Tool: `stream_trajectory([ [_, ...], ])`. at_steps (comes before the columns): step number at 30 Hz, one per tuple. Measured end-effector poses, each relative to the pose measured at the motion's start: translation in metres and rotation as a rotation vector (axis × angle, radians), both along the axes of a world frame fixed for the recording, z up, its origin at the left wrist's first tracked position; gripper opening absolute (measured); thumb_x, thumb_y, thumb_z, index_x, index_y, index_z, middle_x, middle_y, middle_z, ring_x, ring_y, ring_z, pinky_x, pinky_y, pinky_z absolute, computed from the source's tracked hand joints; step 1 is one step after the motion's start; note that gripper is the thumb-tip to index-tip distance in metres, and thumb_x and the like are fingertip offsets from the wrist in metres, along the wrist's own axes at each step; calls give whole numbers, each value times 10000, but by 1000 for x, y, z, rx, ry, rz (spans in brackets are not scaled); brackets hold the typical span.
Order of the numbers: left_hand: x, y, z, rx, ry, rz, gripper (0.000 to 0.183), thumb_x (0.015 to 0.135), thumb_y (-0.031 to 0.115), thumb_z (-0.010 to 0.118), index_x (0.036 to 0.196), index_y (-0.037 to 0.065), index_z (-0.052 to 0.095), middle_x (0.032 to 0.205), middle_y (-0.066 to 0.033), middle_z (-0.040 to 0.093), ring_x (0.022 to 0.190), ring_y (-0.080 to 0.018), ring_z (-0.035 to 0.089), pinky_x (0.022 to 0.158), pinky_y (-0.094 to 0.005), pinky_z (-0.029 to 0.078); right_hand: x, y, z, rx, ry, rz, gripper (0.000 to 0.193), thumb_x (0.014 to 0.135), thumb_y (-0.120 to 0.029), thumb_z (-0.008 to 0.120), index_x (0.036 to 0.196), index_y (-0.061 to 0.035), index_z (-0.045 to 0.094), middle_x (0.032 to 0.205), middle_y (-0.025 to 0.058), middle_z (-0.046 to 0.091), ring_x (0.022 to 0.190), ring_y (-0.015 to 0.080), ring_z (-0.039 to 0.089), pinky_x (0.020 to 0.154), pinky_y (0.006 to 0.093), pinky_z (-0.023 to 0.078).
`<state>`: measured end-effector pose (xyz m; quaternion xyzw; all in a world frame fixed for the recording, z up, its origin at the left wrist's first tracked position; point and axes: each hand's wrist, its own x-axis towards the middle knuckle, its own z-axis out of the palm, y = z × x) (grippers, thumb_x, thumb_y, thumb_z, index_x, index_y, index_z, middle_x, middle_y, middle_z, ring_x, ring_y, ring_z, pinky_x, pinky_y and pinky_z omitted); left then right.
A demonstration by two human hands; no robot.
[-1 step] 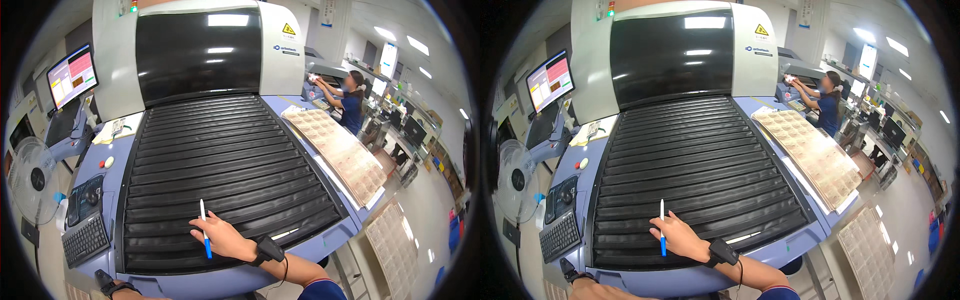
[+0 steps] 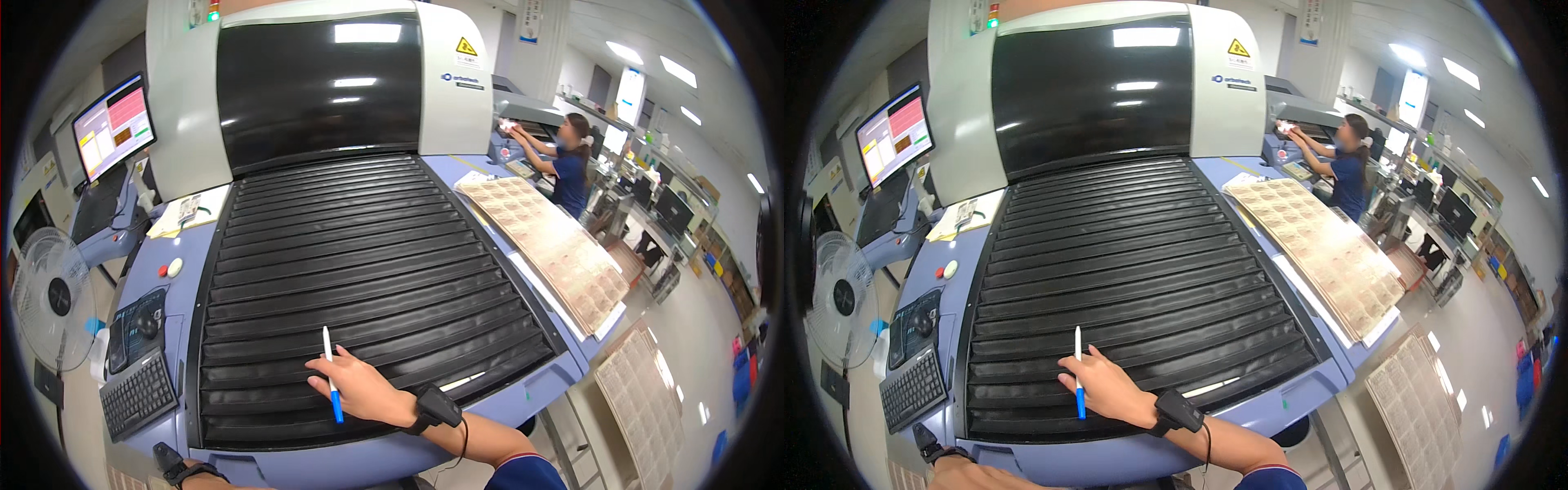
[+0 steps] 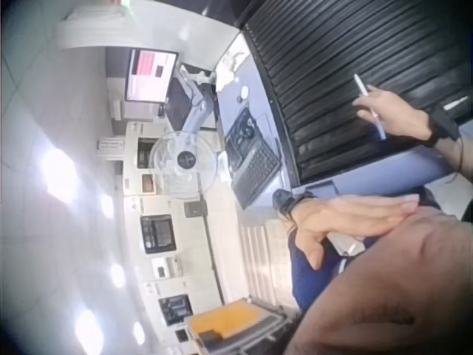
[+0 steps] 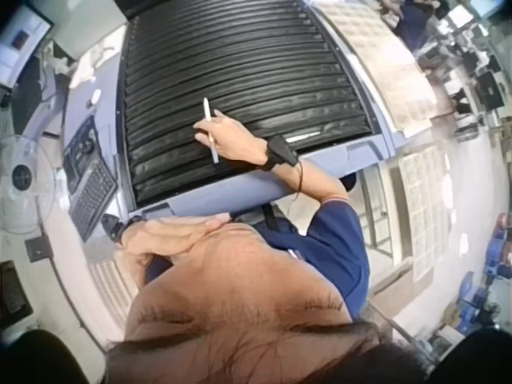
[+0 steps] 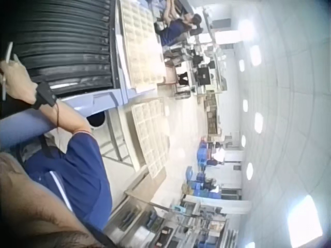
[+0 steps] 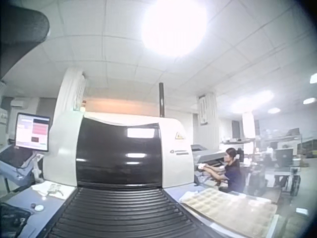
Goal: The recorder is inspecting large circuit board panels, marking specific points with a blue pen, and moving them across an inspection machine.
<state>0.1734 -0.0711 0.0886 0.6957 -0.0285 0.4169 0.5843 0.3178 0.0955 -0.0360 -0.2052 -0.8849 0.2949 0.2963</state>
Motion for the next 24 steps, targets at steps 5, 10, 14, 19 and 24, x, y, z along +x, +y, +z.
stream_trajectory([
  [5,3,1,-11,17,-113,-37,931,889,637,526,1340,-172,430,1406,-406,364,1361,-537,303,1098,-583,265,-3,0,-3,-14,-8,29,312,974,-241,563,1179,-6,547,789,149,641,832,357,649,1101,506,363],
  [10,-21,0,-20,17,15,-75,910,902,621,518,1340,-172,429,1385,-437,360,1353,-542,317,1100,-566,273,0,1,-2,-40,-27,19,307,985,-241,542,1175,-1,551,808,148,646,854,347,644,1105,503,355],
  [14,-41,-10,-49,348,301,-61,889,893,616,537,1310,-167,462,1375,-442,367,1337,-544,343,1087,-559,302,-1,1,-1,-27,-22,14,300,986,-239,538,1167,0,545,793,143,635,834,353,638,1104,505,355],
  [19,4,11,-13,-49,-151,-96,882,884,615,552,1292,-162,479,1371,-444,371,1330,-543,355,1079,-555,317,0,0,0,-47,8,20,264,959,-187,568,1111,28,557,795,180,649,817,389,654,1073,549,373],
  [24,-24,-58,-257,49,-343,-129,860,885,602,556,1281,-158,492,1382,-450,349,1333,-539,354,1080,-549,319,-17,-5,4,-17,27,63,289,984,-234,539,1154,0,545,791,142,630,825,360,635,1099,511,356],
])
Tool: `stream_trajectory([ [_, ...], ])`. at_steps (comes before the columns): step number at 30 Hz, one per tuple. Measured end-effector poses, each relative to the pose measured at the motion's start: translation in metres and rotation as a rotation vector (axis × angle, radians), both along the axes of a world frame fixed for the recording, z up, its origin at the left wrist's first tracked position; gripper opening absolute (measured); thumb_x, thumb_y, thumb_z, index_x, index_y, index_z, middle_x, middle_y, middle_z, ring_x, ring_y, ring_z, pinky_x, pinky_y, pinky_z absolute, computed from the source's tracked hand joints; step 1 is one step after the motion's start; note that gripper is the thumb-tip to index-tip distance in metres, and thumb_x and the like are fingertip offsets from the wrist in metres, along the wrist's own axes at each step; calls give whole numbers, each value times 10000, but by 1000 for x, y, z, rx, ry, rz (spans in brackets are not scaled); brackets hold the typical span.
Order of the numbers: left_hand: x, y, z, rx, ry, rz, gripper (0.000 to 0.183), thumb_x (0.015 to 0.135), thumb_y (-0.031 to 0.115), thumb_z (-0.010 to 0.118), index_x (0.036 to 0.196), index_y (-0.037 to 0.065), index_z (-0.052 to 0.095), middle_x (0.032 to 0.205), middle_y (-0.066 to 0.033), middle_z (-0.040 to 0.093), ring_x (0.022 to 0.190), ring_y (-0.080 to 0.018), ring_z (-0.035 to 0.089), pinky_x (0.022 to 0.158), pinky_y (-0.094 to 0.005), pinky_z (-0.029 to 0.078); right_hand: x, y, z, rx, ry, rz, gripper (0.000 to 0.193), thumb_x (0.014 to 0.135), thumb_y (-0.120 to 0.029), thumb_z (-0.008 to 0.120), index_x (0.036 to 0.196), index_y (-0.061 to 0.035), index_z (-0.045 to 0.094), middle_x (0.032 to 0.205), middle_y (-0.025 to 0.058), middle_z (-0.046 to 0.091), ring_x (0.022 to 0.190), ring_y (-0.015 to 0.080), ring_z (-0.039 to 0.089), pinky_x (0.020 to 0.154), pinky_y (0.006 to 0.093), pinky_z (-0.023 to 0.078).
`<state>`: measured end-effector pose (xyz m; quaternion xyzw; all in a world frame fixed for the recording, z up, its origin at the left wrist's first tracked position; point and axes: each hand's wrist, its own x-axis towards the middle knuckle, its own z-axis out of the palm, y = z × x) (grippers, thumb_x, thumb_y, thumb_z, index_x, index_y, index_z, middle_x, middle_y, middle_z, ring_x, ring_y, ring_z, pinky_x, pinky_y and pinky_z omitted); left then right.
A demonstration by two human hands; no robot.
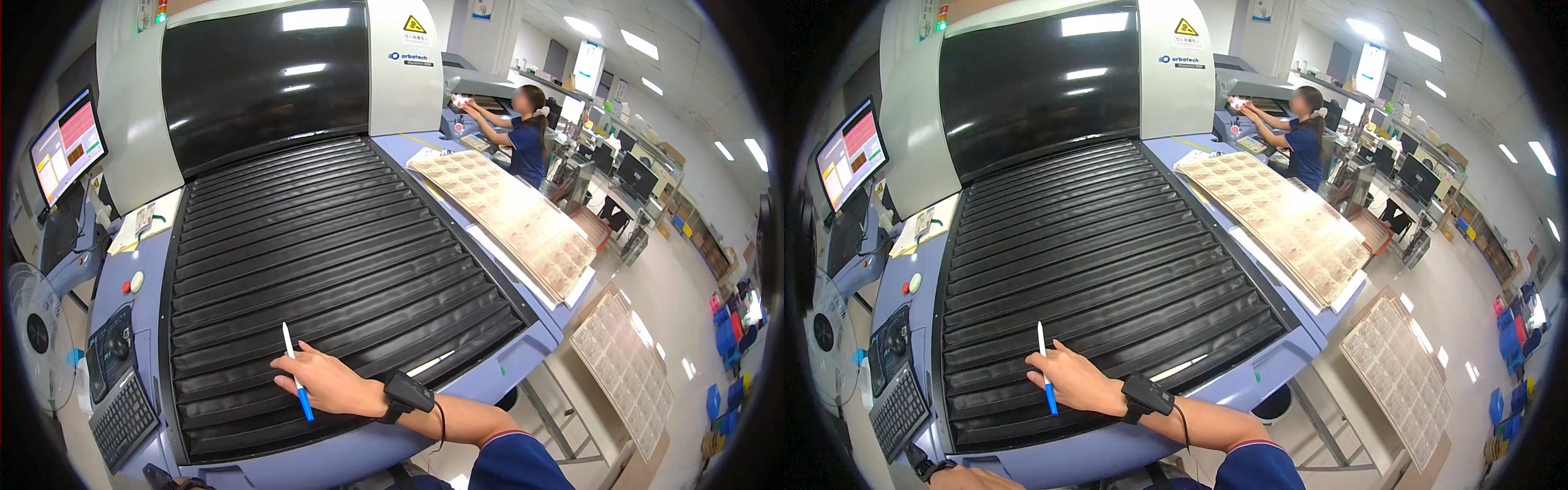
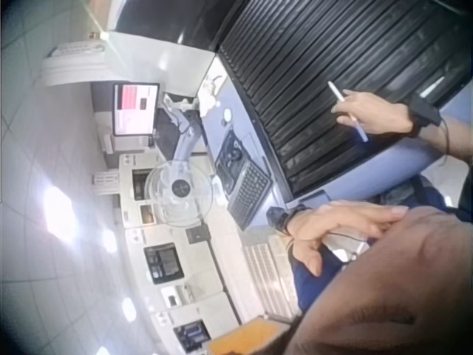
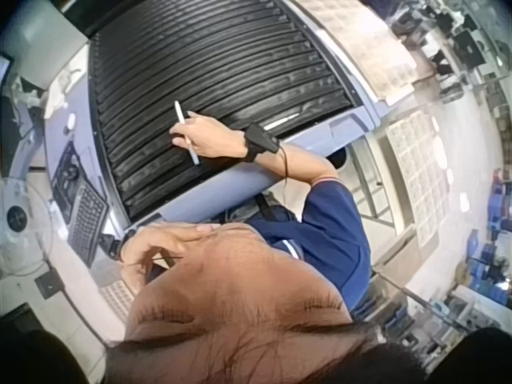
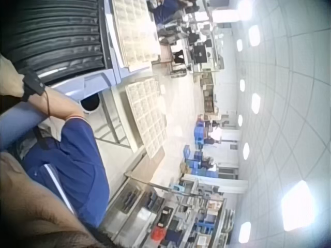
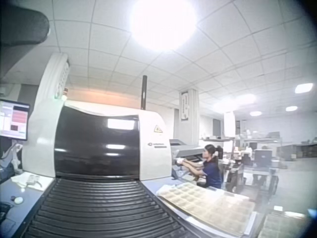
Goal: The recorder is inspecting large circuit board panels, marking specific points with a blue pen, and moving them across an inspection machine.
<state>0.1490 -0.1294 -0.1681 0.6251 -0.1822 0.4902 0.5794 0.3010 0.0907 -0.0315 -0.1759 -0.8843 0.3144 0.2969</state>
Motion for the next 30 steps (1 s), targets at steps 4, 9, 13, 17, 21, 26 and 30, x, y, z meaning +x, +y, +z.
stream_trajectory([
  [4,19,64,281,-160,563,71,825,905,584,537,1269,-156,507,1397,-440,340,1333,-542,350,1078,-554,320,18,7,-8,5,-16,-54,292,986,-238,536,1151,2,547,807,146,637,836,364,637,1101,511,353],
  [9,20,66,284,93,599,301,761,904,528,573,1231,-159,546,1265,-378,530,1236,-479,509,1021,-526,422,14,6,-5,-25,-53,-37,297,985,-241,538,1153,4,548,827,152,639,838,368,636,1103,510,354],
  [13,27,66,284,48,527,377,606,948,432,551,1159,-135,594,1215,-395,550,1156,-518,555,956,-555,466,15,6,-6,-21,-44,-44,286,984,-233,541,1151,-1,547,820,143,633,831,366,630,1100,514,355],
  [17,29,69,284,-41,455,286,583,935,432,574,1109,-123,613,1207,-394,556,1140,-529,560,947,-566,469,16,6,-7,-15,-31,-40,279,984,-229,540,1148,-4,543,802,139,625,817,367,624,1095,517,358],
  [21,30,69,282,-72,407,282,589,927,439,594,1132,-114,608,1206,-390,559,1132,-529,565,934,-556,481,16,5,-6,-5,-18,-40,276,985,-227,537,1152,-7,539,796,141,622,811,370,621,1091,518,362],
  [26,30,68,249,11,331,190,799,914,570,528,1246,-157,526,1320,-433,440,1287,-547,413,1050,-596,340,13,5,-8,1,-22,-31,284,985,-221,535,1164,0,534,813,146,631,836,374,626,1089,518,364],
  [30,18,68,270,-3,475,160,803,908,583,520,1248,-144,527,1342,-432,419,1305,-561,379,1060,-611,314,17,6,-4,-5,-47,-34,288,985,-220,535,1164,6,534,822,150,636,849,373,629,1087,519,367],
])
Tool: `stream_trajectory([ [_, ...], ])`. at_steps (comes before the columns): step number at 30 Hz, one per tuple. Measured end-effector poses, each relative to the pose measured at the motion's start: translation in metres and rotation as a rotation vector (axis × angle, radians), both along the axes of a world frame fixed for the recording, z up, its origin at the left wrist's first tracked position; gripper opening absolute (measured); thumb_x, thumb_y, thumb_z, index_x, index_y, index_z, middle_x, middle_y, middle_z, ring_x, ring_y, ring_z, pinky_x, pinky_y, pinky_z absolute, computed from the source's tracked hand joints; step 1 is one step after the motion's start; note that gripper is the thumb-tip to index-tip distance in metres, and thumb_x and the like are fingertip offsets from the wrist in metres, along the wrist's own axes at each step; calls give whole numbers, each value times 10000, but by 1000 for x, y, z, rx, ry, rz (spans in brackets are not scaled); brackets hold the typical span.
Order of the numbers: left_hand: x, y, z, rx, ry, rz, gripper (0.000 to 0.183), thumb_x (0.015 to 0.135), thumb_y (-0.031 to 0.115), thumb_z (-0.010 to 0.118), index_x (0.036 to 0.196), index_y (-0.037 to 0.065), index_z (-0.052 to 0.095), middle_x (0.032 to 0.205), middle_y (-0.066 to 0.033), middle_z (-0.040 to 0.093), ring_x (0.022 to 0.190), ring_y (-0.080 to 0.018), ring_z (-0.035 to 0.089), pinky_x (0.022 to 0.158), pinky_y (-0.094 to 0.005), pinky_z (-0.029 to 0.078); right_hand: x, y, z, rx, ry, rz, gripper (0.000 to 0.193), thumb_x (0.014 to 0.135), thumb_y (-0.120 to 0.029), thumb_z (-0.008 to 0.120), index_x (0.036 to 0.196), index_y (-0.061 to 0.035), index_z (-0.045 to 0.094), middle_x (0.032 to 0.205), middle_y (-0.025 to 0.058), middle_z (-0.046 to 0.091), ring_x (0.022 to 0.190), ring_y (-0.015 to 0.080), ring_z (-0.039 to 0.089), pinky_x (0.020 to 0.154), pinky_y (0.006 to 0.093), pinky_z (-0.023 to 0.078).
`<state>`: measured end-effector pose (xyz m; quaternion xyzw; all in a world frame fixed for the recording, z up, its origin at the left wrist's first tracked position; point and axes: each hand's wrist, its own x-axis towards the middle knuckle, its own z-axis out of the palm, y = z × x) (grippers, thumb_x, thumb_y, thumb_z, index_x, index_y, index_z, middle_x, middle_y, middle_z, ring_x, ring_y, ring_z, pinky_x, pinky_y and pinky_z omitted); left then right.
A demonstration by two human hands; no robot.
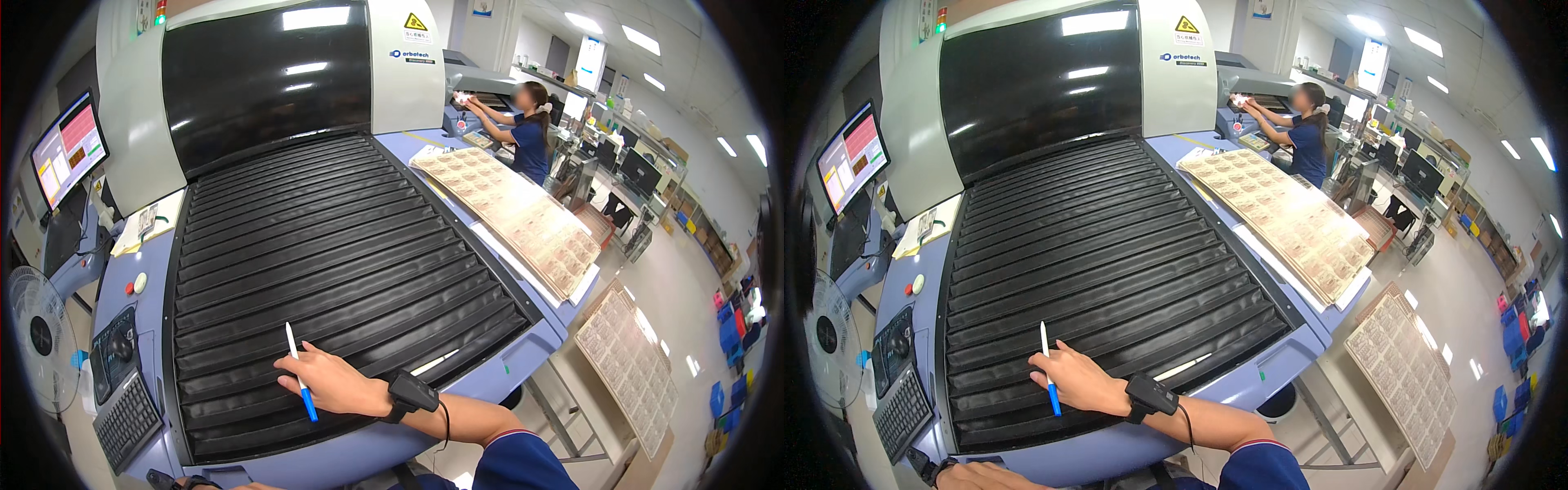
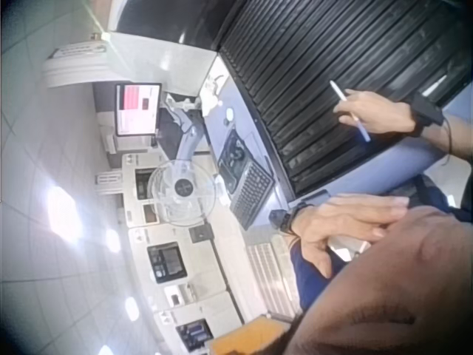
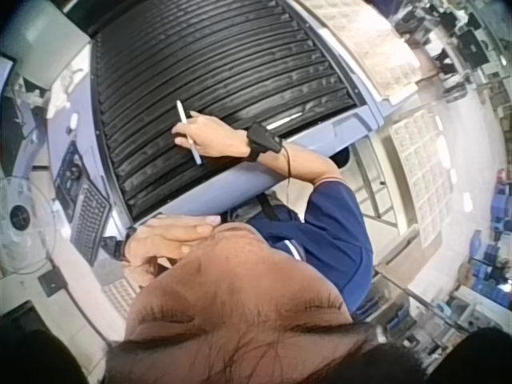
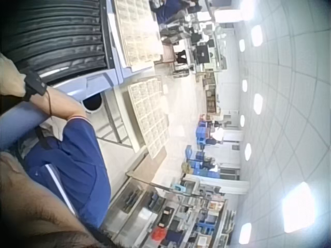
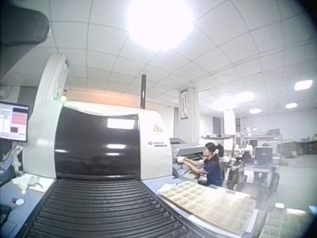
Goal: The recorder is inspecting large circuit board panels, marking specific points with a blue pen, and moving them across an inspection machine.
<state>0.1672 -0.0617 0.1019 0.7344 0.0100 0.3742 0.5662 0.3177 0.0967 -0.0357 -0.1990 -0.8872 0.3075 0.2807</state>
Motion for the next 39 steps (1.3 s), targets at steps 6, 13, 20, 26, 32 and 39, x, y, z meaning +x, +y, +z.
stream_trajectory([
  [6,7,2,8,-19,-49,116,603,892,423,653,1144,-123,606,1178,-388,576,1118,-491,590,904,-533,502,-2,1,0,-19,-17,11,306,989,-239,528,1174,6,535,826,160,640,854,367,631,1093,513,361],
  [13,6,5,16,127,110,110,563,919,418,616,1118,-108,614,1185,-388,572,1113,-519,581,911,-551,496,-3,0,-4,21,71,-16,237,958,-183,568,1078,21,547,768,171,634,785,390,648,1057,548,388],
  [20,10,8,7,75,-34,140,469,931,355,618,1052,-98,631,1145,-381,596,1072,-516,607,854,-543,526,-1,0,-1,-12,-18,3,300,989,-238,530,1167,3,542,817,151,639,842,363,637,1103,510,353],
  [26,12,14,6,125,-112,168,390,926,293,642,1026,-84,633,1085,-370,626,995,-502,648,756,-490,565,-1,0,3,-21,-11,-4,297,984,-241,540,1158,-1,546,838,159,653,861,360,644,1096,513,361],
  [32,11,16,9,151,-96,181,371,931,278,626,1018,-83,630,1052,-367,636,969,-494,660,735,-492,569,-1,1,3,-16,-18,-1,299,985,-243,538,1151,5,543,847,162,653,869,363,641,1098,510,358],
  [39,12,14,10,175,-96,176,365,935,262,600,1027,-91,627,1060,-374,629,970,-505,654,743,-504,566,0,1,4,3,-24,2,300,983,-233,541,1154,14,538,829,161,651,861,360,643,1099,506,359],
])
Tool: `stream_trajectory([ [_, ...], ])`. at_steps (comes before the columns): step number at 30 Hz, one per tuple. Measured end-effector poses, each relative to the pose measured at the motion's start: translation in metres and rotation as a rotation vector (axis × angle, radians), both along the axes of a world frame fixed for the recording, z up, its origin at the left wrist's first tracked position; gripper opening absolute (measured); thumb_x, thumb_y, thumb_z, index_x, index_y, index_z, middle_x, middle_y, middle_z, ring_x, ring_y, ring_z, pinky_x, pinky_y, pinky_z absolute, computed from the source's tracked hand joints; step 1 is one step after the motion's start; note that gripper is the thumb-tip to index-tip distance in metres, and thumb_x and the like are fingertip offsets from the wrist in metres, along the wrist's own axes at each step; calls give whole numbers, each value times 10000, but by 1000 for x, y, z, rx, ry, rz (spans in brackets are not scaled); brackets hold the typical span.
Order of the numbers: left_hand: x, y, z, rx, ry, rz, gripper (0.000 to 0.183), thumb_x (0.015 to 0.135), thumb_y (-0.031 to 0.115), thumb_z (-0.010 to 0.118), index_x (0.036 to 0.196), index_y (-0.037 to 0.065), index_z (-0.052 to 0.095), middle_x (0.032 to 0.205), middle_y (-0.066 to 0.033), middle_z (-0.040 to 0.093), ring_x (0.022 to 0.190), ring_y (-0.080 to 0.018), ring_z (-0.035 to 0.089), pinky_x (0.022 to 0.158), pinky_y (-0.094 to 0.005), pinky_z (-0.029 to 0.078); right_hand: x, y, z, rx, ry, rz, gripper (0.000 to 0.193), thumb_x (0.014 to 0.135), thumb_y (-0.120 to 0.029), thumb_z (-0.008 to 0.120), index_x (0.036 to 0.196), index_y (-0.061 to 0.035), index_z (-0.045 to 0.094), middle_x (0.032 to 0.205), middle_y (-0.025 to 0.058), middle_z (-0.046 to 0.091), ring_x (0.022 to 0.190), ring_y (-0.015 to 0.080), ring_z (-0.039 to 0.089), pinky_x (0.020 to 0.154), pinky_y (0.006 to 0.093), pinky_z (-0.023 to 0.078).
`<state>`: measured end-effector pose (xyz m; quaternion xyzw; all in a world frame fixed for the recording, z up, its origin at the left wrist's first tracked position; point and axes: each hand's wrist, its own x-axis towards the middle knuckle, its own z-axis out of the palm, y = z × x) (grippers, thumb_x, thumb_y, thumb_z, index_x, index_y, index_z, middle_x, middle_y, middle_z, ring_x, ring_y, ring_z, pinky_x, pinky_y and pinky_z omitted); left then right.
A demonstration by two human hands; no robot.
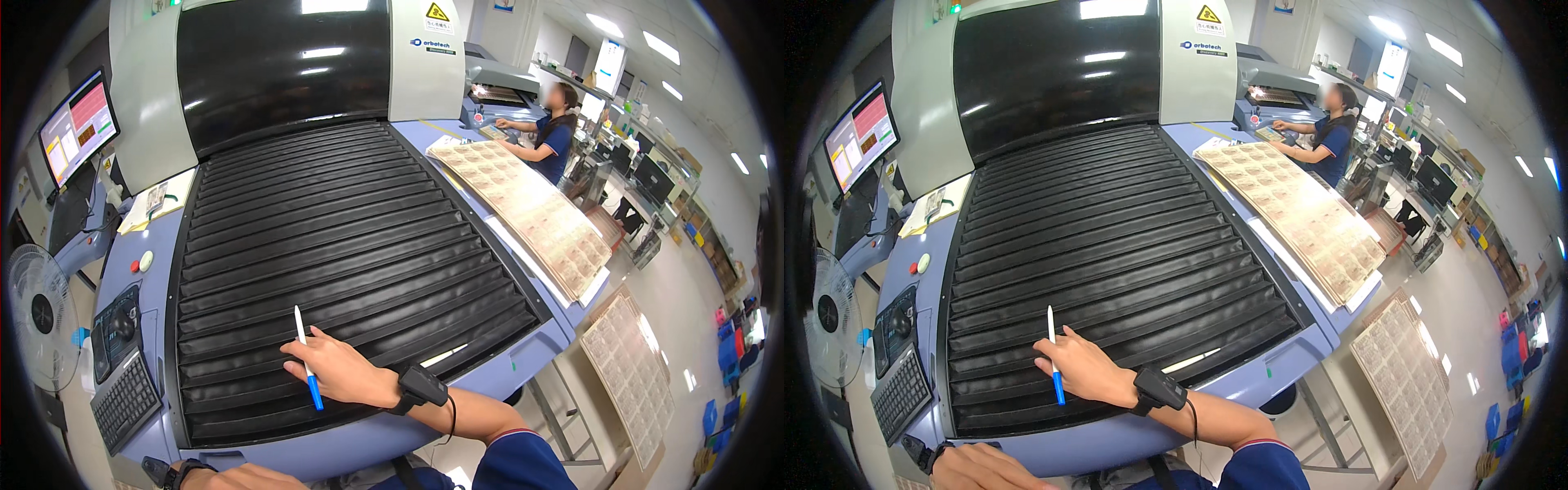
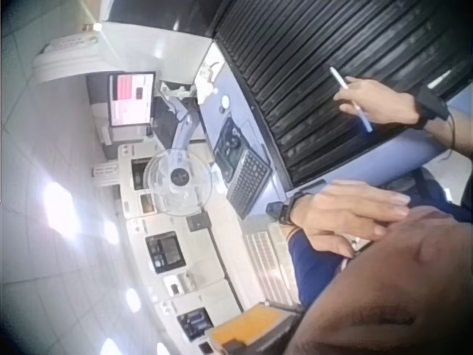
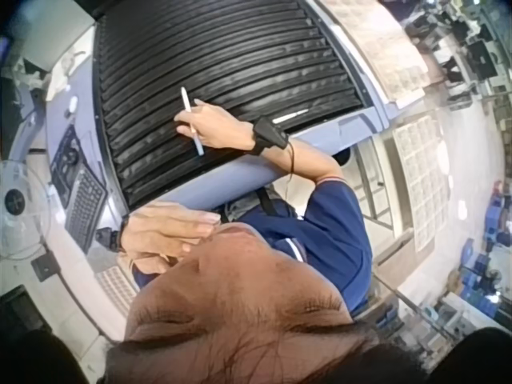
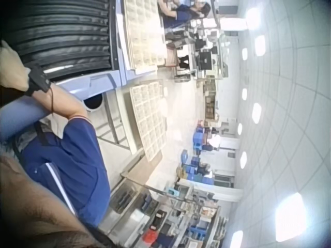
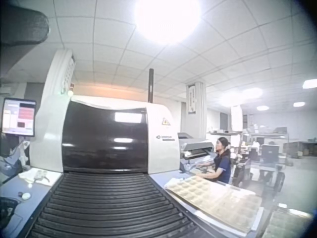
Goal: The recorder is inspecting large circuit board panels, marking specific points with a blue pen, and moving them across an inspection machine.
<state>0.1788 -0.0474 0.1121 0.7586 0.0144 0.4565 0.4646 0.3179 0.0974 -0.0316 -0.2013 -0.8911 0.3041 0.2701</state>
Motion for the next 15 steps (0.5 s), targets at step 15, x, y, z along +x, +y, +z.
stream_trajectory([
  [15,4,-4,1,104,-18,93,370,940,282,603,951,-86,637,978,-346,660,900,-484,679,698,-491,582,2,0,-1,-5,5,-1,315,983,-240,543,1172,12,539,802,155,648,847,360,647,1094,505,367],
])
